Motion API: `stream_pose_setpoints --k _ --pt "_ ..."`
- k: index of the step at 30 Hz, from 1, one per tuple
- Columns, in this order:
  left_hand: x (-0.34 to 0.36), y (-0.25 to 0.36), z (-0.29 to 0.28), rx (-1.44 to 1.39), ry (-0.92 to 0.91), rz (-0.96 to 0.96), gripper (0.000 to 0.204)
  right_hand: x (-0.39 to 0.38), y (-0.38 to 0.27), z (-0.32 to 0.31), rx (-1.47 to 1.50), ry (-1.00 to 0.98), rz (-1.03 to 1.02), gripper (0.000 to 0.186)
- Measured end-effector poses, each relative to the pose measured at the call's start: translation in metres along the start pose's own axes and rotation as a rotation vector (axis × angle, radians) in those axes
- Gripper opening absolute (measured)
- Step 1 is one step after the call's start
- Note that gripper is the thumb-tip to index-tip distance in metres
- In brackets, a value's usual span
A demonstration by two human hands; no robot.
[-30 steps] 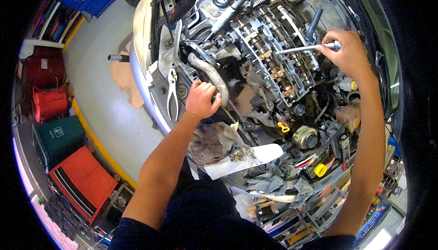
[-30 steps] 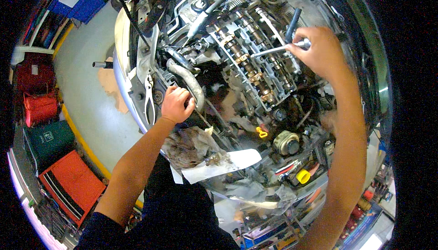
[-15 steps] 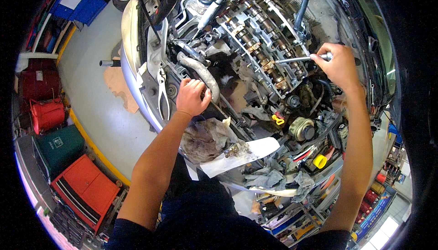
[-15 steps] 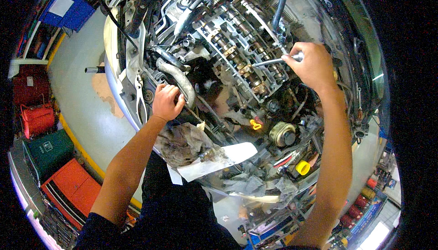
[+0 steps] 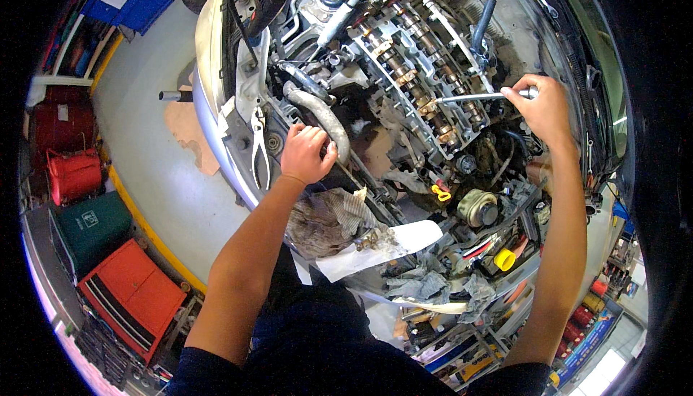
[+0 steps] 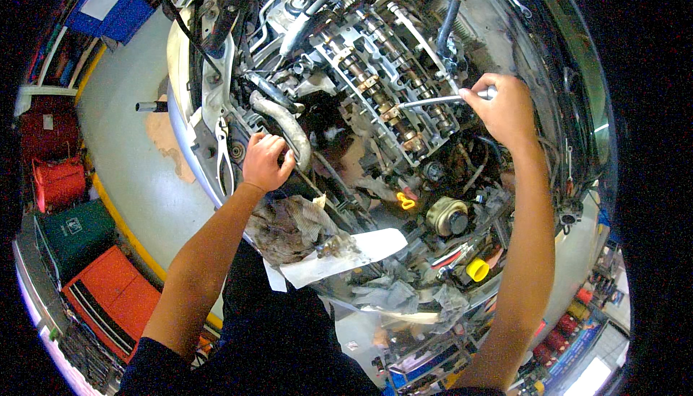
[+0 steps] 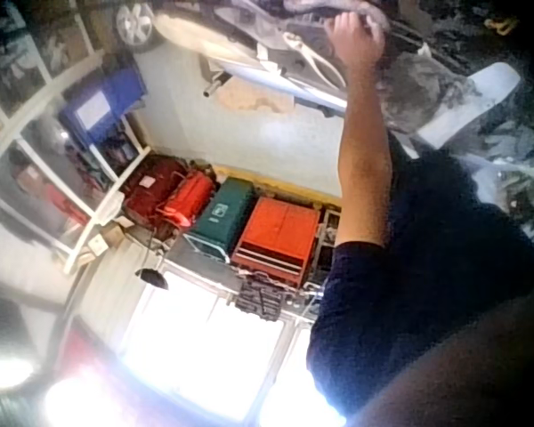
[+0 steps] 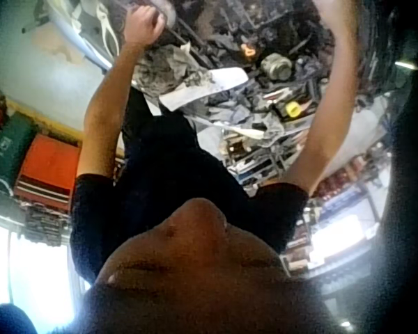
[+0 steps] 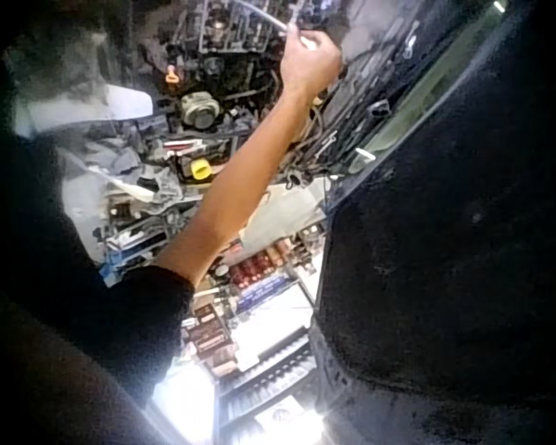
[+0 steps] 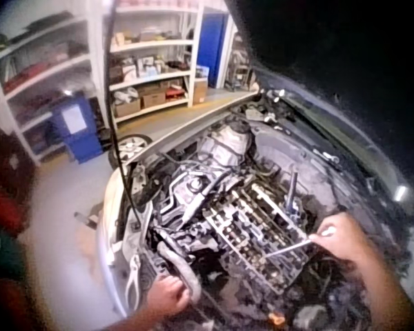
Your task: The person uses a ratchet wrench to tighten bolts on the exposed cylinder head of a car engine. They work methodically across the valve train area, occasionally wiping the surface with a rag. The task continues throughout the clip without a visible final state.
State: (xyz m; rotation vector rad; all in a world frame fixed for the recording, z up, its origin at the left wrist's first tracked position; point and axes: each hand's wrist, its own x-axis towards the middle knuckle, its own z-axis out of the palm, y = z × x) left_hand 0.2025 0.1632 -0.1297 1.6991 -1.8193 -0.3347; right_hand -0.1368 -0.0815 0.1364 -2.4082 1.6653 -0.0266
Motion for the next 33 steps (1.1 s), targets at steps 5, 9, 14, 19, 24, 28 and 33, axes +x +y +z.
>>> stream_pose_setpoints --k 5,9,14,19,24,28,33 --pt "0.002 0.003 0.001 -0.005 0.003 0.000 0.018 0.000 -0.005 0.002 -0.023 0.038 -0.114 0.029" --pt "0.001 0.001 0.000 0.017 -0.002 -0.008 0.020 0.002 -0.019 -0.005 -0.135 -0.075 -0.274 0.030" --pt "0.003 0.003 -0.001 0.012 -0.021 -0.017 0.021 0.008 -0.024 -0.013 -0.351 -0.043 -0.703 0.033" --pt "0.001 0.000 -0.002 0.002 -0.021 -0.015 0.020 0.005 -0.032 -0.002 -0.069 -0.118 -0.190 0.028" --pt "0.008 0.003 -0.002 0.003 -0.034 0.023 0.019 -0.010 -0.029 -0.010 0.793 -0.272 0.364 0.037" --pt "0.009 0.005 -0.003 -0.009 -0.022 0.058 0.020 -0.028 -0.046 0.021 0.924 -0.100 0.489 0.054" --pt "0.033 0.036 -0.033 -0.418 -0.079 -0.288 0.032 -0.035 -0.081 0.053 1.271 0.256 0.641 0.054"
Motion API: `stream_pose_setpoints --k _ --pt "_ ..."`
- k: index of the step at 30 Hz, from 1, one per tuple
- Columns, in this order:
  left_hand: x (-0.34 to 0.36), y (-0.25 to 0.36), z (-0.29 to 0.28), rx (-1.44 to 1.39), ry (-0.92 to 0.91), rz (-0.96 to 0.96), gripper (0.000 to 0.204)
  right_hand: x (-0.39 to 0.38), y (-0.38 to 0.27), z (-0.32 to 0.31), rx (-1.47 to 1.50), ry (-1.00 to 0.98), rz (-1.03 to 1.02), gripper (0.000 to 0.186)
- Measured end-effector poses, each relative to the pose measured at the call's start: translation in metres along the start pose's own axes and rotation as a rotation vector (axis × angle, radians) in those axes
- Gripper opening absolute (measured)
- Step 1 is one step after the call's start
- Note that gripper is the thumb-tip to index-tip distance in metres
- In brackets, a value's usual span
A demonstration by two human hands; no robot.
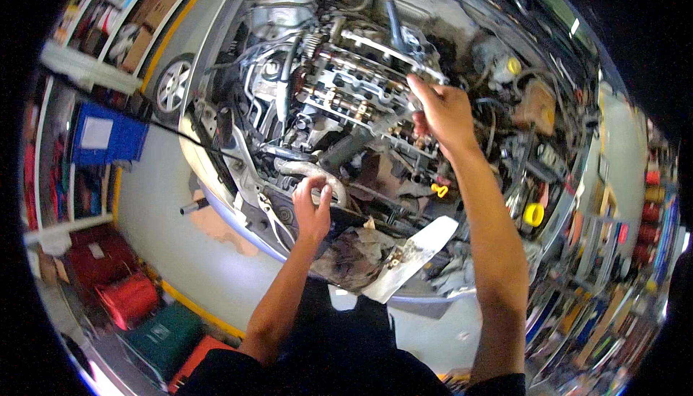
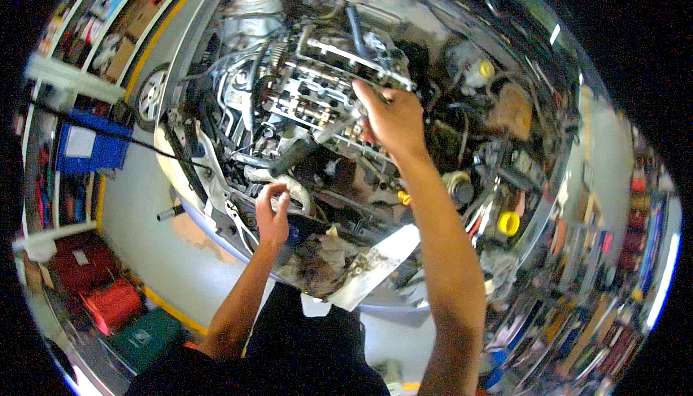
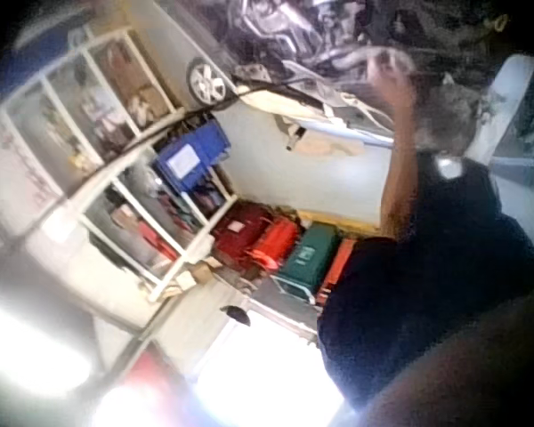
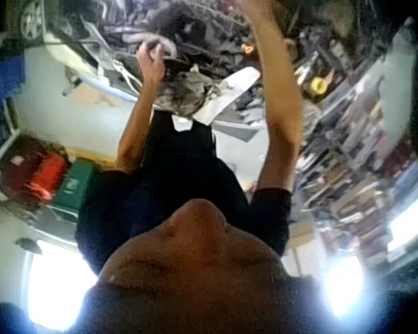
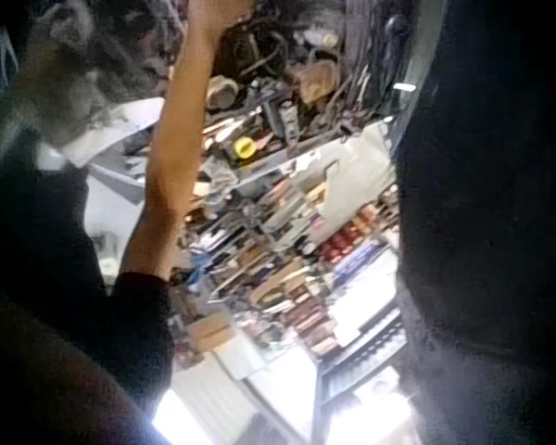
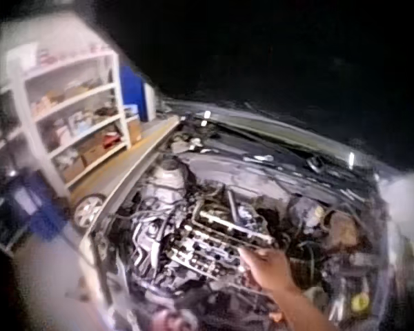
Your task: The person uses a ratchet wrench to tighten bolts on the exposed cylinder head of a car engine. They work methodically across the valve train area, occasionally wiping the surface with a rag. The task continues throughout the clip without a visible final state.
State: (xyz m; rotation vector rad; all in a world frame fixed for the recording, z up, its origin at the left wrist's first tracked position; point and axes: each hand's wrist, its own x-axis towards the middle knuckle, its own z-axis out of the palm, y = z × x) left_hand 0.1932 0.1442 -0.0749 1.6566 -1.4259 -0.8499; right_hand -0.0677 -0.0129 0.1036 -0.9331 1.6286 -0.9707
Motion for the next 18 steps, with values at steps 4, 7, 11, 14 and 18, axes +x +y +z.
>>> stream_pose_setpoints --k 4,7,11,14,18 --pt "0.049 0.129 -0.004 -0.618 -0.176 0.081 0.060 0.004 0.017 0.000 0.131 0.153 -0.018 0.057" --pt "0.130 0.178 0.012 -0.435 -0.137 -0.049 0.062 -0.008 0.035 -0.003 0.151 0.096 -0.130 0.054" --pt "0.224 0.238 0.040 -0.076 -0.281 0.217 0.046 -0.027 0.061 0.038 0.330 0.043 -0.375 0.039" --pt "0.211 0.289 0.073 0.417 -0.555 0.570 0.046 -0.015 0.073 0.075 0.559 0.135 -0.429 0.034" --pt "0.157 0.295 0.085 0.651 -0.667 1.096 0.042 0.010 0.094 0.083 0.239 0.501 -0.531 0.032"
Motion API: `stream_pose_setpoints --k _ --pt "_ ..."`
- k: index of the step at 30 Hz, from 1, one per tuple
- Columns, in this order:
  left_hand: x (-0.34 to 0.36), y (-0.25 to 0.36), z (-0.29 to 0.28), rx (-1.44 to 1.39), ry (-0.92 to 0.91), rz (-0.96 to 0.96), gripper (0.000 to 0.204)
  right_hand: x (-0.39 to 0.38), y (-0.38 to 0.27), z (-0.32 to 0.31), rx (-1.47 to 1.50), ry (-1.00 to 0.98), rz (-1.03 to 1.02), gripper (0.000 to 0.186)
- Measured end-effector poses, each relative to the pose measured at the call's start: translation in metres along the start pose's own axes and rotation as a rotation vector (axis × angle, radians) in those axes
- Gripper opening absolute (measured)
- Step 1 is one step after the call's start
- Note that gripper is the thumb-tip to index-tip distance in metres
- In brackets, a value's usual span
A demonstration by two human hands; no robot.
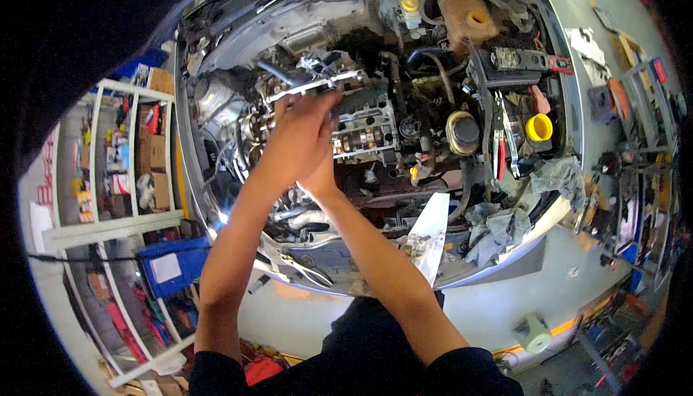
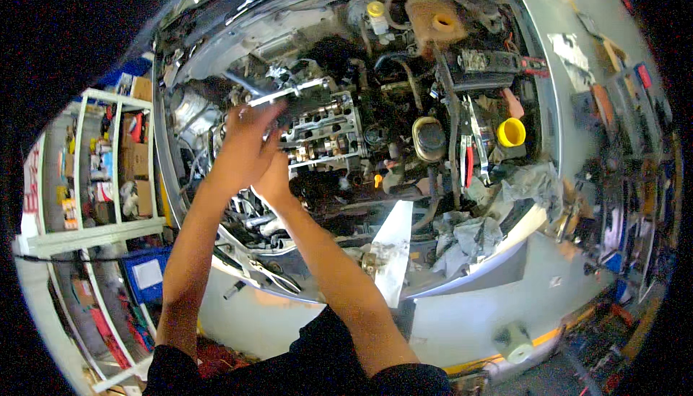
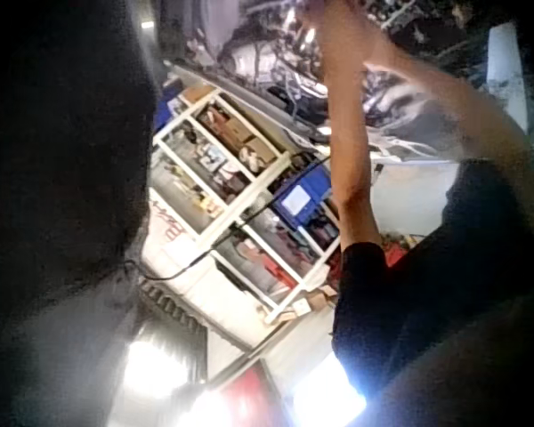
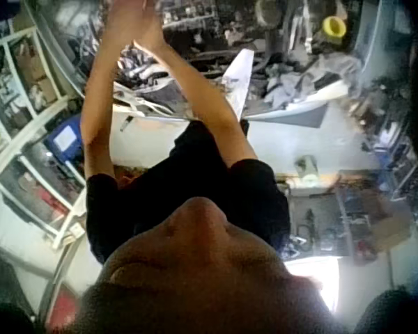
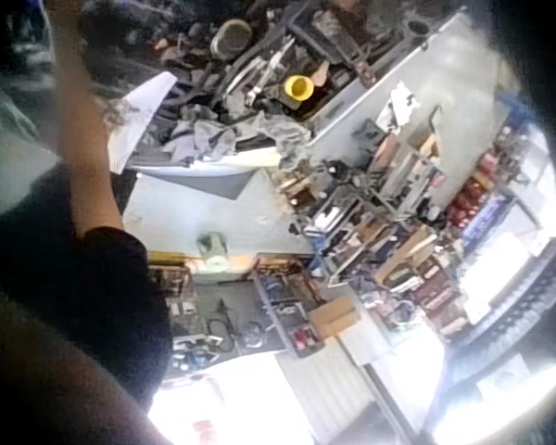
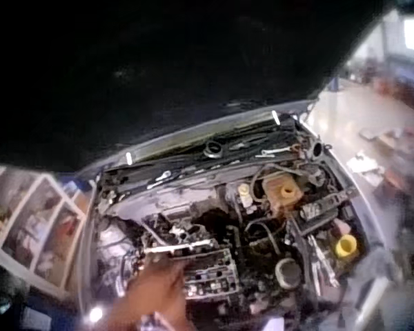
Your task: The person uses a ratchet wrench to tighten bolts on the exposed cylinder head of a car engine. They work methodically across the valve train area, occasionally wiping the surface with a rag. The task continues throughout the clip without a visible final state.
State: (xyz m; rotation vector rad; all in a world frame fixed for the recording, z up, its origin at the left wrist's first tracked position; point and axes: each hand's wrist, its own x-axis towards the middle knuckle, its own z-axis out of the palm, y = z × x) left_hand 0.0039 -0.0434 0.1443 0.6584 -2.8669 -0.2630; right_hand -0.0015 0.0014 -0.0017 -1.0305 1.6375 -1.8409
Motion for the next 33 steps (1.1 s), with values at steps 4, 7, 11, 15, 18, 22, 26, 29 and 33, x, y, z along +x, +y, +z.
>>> stream_pose_setpoints --k 4,7,11,15,18,22,26,29,33 --pt "-0.024 0.024 -0.009 0.020 -0.148 0.156 0.040 -0.018 0.052 0.016 0.223 0.001 -0.066 0.044" --pt "-0.061 0.023 -0.019 0.092 -0.261 0.237 0.032 0.011 0.011 -0.012 0.353 -0.147 0.261 0.032" --pt "-0.077 0.017 -0.031 0.057 -0.178 0.177 0.035 0.018 0.008 -0.027 0.494 -0.122 0.289 0.032" --pt "-0.082 0.023 -0.041 0.030 -0.183 -0.041 0.037 0.016 0.004 -0.009 0.288 -0.059 0.233 0.032" --pt "-0.079 0.023 -0.021 -0.054 0.009 -0.230 0.074 0.016 0.008 -0.003 0.404 0.002 0.188 0.036" --pt "-0.078 0.006 0.014 -0.496 0.039 -0.662 0.104 -0.001 -0.006 -0.028 0.480 0.060 0.161 0.040" --pt "-0.069 -0.011 0.022 -0.646 0.213 -0.763 0.084 -0.058 -0.009 -0.135 0.210 0.078 0.470 0.031" --pt "-0.059 -0.032 0.024 -0.731 0.247 -0.930 0.044 -0.129 0.017 -0.218 0.273 0.486 0.468 0.018" --pt "-0.060 -0.039 0.034 -1.113 0.398 -1.190 0.011 -0.189 0.018 -0.358 -0.673 0.665 0.426 0.022"
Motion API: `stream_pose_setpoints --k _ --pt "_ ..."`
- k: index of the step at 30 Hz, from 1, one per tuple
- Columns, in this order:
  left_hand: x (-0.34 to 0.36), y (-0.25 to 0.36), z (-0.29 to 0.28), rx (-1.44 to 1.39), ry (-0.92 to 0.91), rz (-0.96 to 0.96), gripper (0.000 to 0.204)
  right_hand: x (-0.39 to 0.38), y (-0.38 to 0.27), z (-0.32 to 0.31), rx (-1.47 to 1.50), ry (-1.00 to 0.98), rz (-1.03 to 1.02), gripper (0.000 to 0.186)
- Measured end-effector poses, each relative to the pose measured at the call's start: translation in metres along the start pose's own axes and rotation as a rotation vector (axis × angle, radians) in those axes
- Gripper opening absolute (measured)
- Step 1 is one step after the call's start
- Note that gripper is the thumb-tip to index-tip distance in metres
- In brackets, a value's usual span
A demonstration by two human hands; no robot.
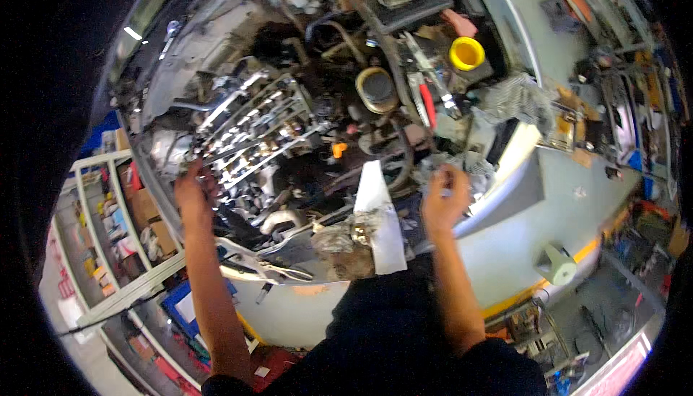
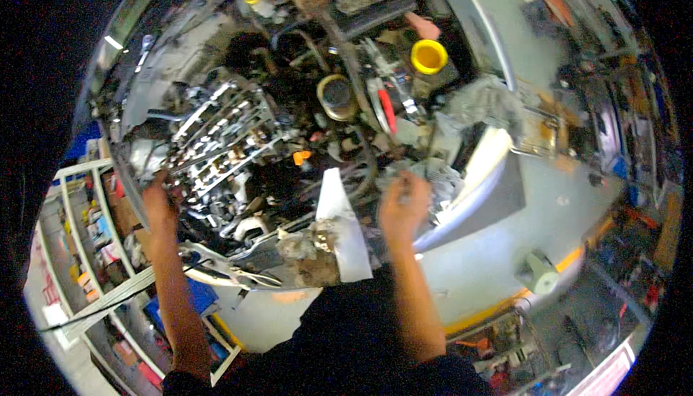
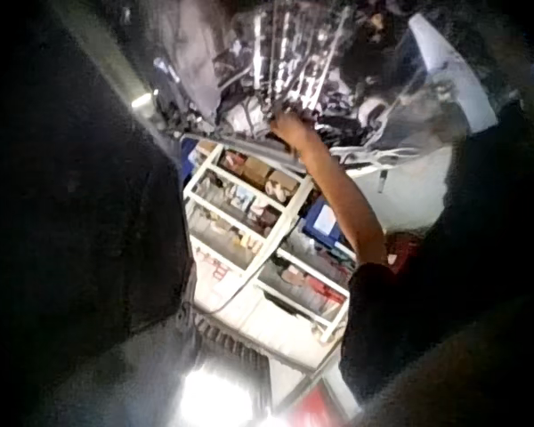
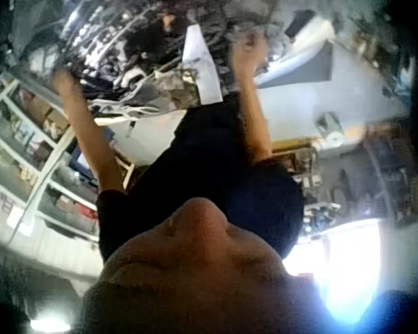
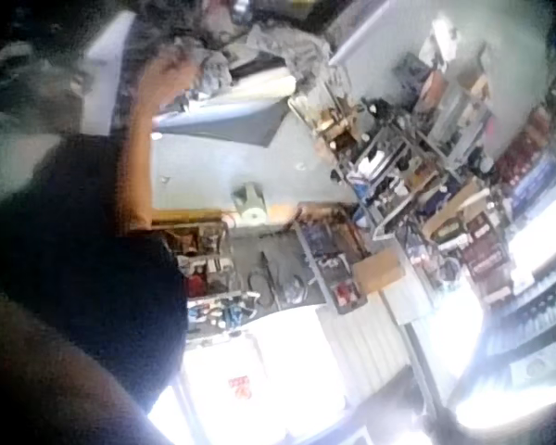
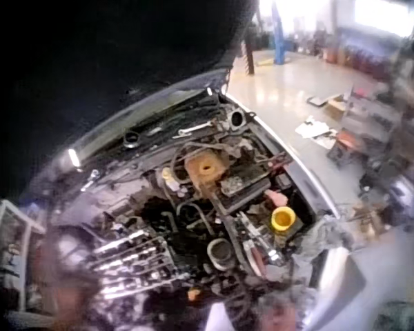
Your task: The person uses a ratchet wrench to tighten bolts on the exposed cylinder head of a car engine. They work methodically across the valve train area, occasionally wiping the surface with a rag. The task continues throughout the clip without a visible final state.
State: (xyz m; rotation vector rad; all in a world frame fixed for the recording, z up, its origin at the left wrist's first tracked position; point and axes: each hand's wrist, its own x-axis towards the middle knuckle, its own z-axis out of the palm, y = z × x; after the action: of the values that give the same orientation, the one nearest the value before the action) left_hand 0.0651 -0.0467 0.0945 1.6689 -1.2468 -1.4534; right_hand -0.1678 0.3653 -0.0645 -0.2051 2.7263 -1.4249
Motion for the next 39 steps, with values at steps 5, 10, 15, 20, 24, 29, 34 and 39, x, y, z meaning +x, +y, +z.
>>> stream_pose_setpoints --k 5,10,15,20,24,29,34,39 --pt "0.011 0.019 0.014 -0.160 -0.021 -0.253 0.011 0.040 0.077 -0.005 -0.272 0.157 -0.153 0.029" --pt "0.006 0.018 0.002 0.666 0.004 0.186 0.026 0.044 0.088 0.012 -0.353 0.214 -0.176 0.023" --pt "0.018 0.028 -0.002 1.123 -0.121 0.652 0.037 0.049 0.095 0.017 -0.365 0.273 -0.205 0.021" --pt "0.009 0.044 0.010 1.091 -0.052 0.562 0.035 0.049 0.090 0.017 -0.391 0.292 -0.183 0.023" --pt "-0.016 0.054 0.004 1.013 -0.048 0.593 0.031 0.052 0.095 0.016 -0.440 0.307 -0.184 0.024" --pt "-0.048 0.047 -0.013 1.008 -0.034 0.599 0.028 0.052 0.091 0.017 -0.448 0.318 -0.200 0.027" --pt "-0.034 0.025 -0.025 1.074 -0.078 0.675 0.030 0.051 0.092 0.020 -0.430 0.339 -0.186 0.025" --pt "-0.016 0.010 -0.028 1.060 -0.127 0.706 0.035 0.052 0.095 0.021 -0.444 0.359 -0.206 0.026"
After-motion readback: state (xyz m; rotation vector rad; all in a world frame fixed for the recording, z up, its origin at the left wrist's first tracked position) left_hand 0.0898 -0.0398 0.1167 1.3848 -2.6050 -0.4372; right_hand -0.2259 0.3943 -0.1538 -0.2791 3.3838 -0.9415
